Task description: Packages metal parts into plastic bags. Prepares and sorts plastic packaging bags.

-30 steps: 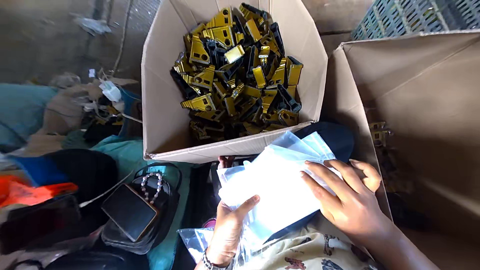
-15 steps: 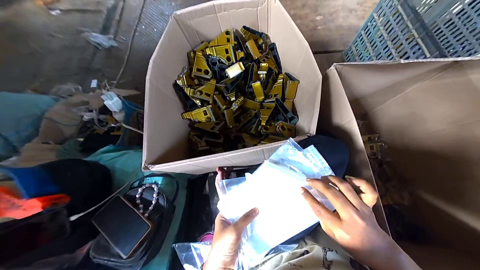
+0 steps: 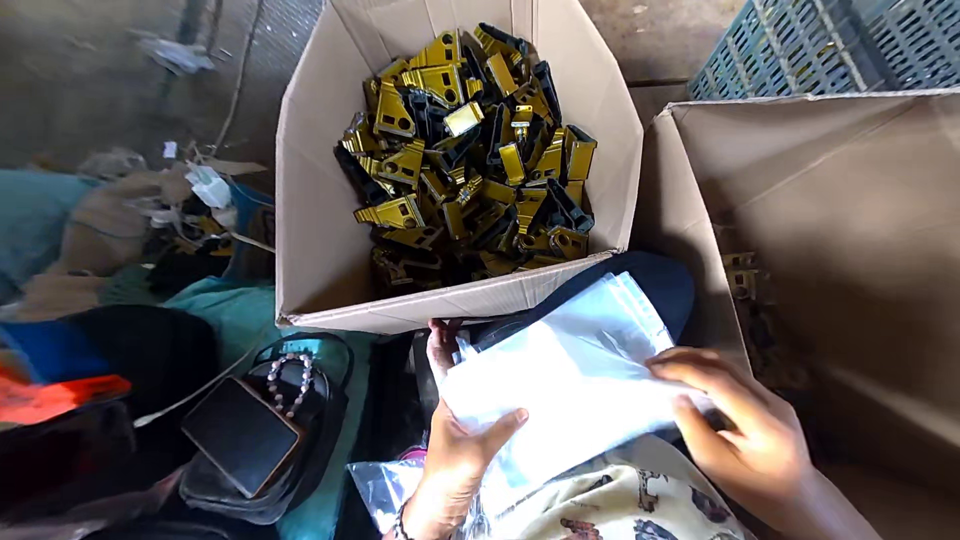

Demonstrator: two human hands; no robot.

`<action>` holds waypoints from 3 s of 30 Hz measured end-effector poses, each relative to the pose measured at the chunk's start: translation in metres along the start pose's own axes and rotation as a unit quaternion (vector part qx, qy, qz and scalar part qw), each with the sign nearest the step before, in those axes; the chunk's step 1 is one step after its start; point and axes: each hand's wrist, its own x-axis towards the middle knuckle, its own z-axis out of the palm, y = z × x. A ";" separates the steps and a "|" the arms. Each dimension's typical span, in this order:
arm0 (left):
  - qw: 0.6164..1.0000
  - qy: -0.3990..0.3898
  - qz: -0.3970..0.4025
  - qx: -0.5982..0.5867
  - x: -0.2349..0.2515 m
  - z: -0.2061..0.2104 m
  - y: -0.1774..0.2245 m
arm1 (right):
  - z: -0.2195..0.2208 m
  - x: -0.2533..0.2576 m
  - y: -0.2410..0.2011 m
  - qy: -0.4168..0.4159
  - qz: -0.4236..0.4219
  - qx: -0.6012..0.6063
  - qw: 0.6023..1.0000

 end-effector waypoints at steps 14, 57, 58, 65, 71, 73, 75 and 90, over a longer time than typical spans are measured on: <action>0.996 -0.035 0.078 0.035 -0.002 0.006 -0.002 | 0.001 0.005 0.006 0.012 0.138 0.049 0.989; 0.999 -0.025 -0.013 -0.042 0.026 -0.003 -0.006 | 0.098 0.288 0.138 -0.362 0.239 -0.130 0.892; 0.998 -0.031 0.005 -0.050 0.027 -0.004 -0.009 | 0.073 0.282 0.120 -0.330 0.199 -0.103 0.917; 0.997 -0.039 0.026 -0.055 0.023 0.001 -0.010 | -0.045 0.082 0.072 -0.085 0.256 0.123 0.955; 0.986 -0.109 0.111 -0.054 0.018 0.006 -0.013 | -0.013 0.005 0.042 -0.010 0.279 0.174 0.944; 0.977 -0.144 0.146 -0.060 0.015 0.005 -0.012 | -0.011 -0.005 0.040 -0.010 0.275 0.196 0.941; 0.966 -0.186 0.164 -0.068 0.012 0.002 -0.008 | -0.018 -0.007 0.031 -0.033 0.271 0.242 0.931; 0.981 -0.103 0.162 0.004 0.001 0.007 -0.012 | -0.013 -0.008 0.015 -0.041 0.308 0.219 0.925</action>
